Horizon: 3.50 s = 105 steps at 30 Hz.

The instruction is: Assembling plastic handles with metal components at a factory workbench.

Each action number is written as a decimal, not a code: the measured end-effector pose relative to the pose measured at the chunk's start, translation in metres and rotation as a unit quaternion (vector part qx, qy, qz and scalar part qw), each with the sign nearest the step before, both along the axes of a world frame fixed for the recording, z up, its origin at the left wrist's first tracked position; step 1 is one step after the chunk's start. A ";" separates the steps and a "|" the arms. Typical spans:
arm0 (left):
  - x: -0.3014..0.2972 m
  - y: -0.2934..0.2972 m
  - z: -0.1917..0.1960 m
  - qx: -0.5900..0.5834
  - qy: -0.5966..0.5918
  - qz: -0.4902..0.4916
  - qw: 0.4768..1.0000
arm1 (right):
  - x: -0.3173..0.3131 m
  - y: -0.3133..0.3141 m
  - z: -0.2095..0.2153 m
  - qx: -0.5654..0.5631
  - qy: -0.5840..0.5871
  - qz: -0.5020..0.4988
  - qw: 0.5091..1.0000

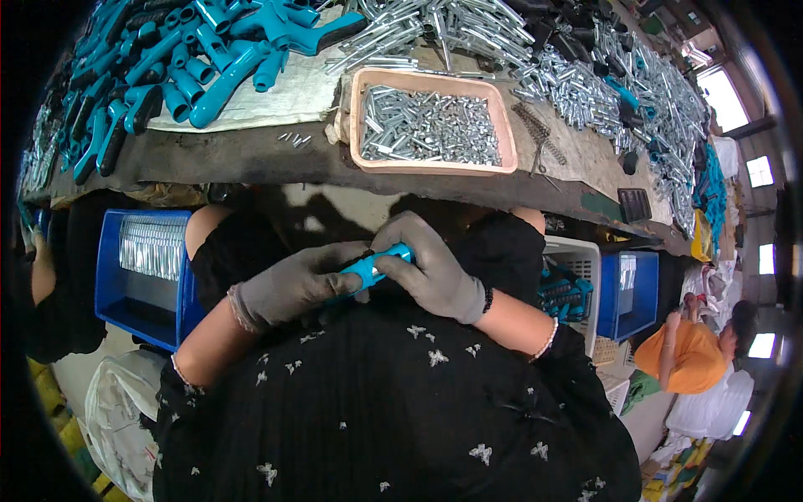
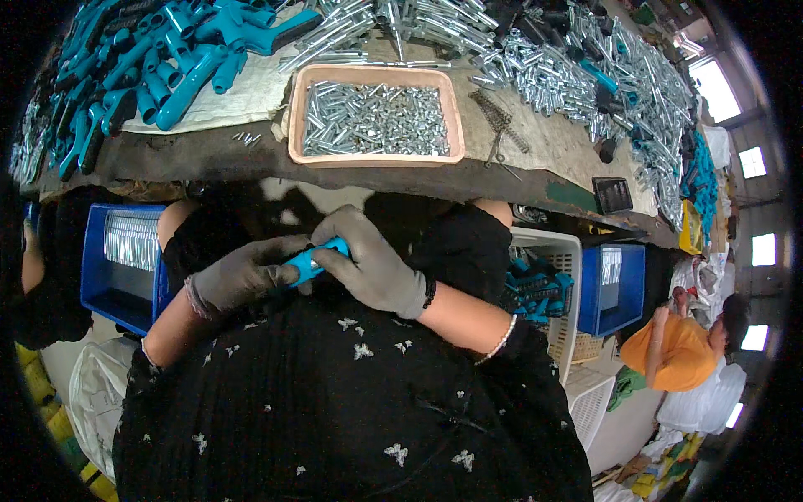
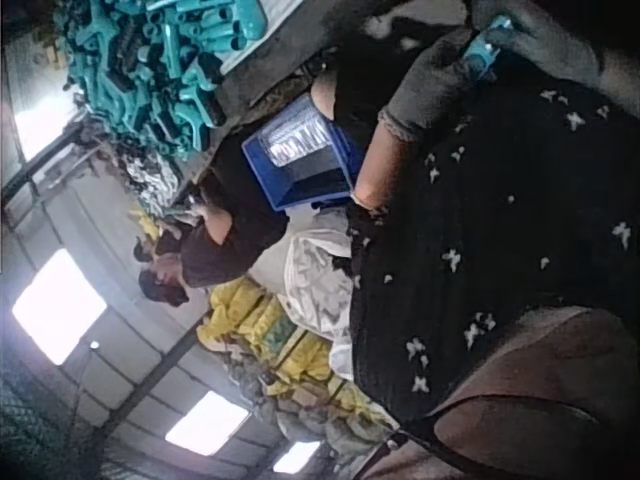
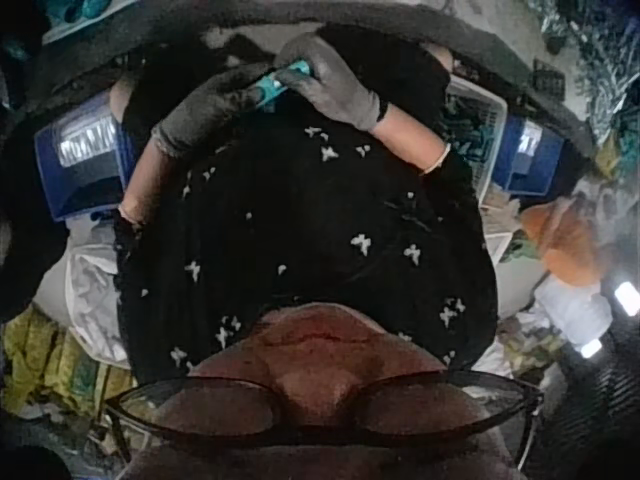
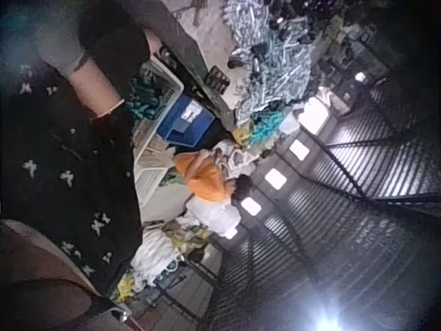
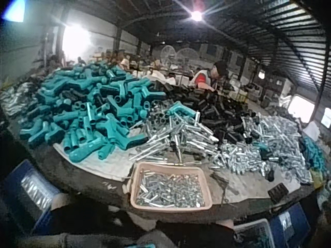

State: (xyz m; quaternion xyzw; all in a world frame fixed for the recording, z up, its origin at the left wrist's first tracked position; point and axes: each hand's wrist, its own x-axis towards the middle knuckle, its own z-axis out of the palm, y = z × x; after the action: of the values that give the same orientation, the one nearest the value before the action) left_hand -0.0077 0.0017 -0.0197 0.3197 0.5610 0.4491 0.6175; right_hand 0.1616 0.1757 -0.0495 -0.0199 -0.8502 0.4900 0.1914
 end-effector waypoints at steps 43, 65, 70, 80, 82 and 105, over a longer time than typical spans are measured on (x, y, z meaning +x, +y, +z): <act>0.003 -0.030 -0.003 -0.052 -0.148 0.146 0.977 | -0.022 0.006 0.039 -0.008 -0.097 -0.072 0.993; 0.011 -0.025 -0.034 -0.069 -0.138 0.102 0.983 | -0.002 -0.001 -0.003 0.005 -0.014 -0.133 0.991; 0.013 -0.025 -0.025 -0.040 -0.159 0.115 0.980 | -0.016 -0.010 0.005 0.144 0.053 -0.050 0.987; 0.014 -0.033 -0.038 -0.026 -0.187 0.107 0.976 | -0.025 -0.022 0.004 0.347 0.099 -0.010 0.933; 0.013 -0.034 -0.036 -0.012 -0.204 0.111 0.972 | -0.025 -0.020 0.004 0.373 0.124 0.010 0.919; 0.012 -0.013 -0.005 0.145 -0.105 0.156 0.971 | -0.053 0.118 0.102 0.270 -0.135 -0.102 0.948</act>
State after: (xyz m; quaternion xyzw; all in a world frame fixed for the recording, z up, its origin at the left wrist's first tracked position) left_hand 0.0039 -0.0113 -0.0251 0.2651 0.4649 0.6475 0.5426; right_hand 0.1084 0.2933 0.0529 -0.1201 -0.9620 0.2123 0.1225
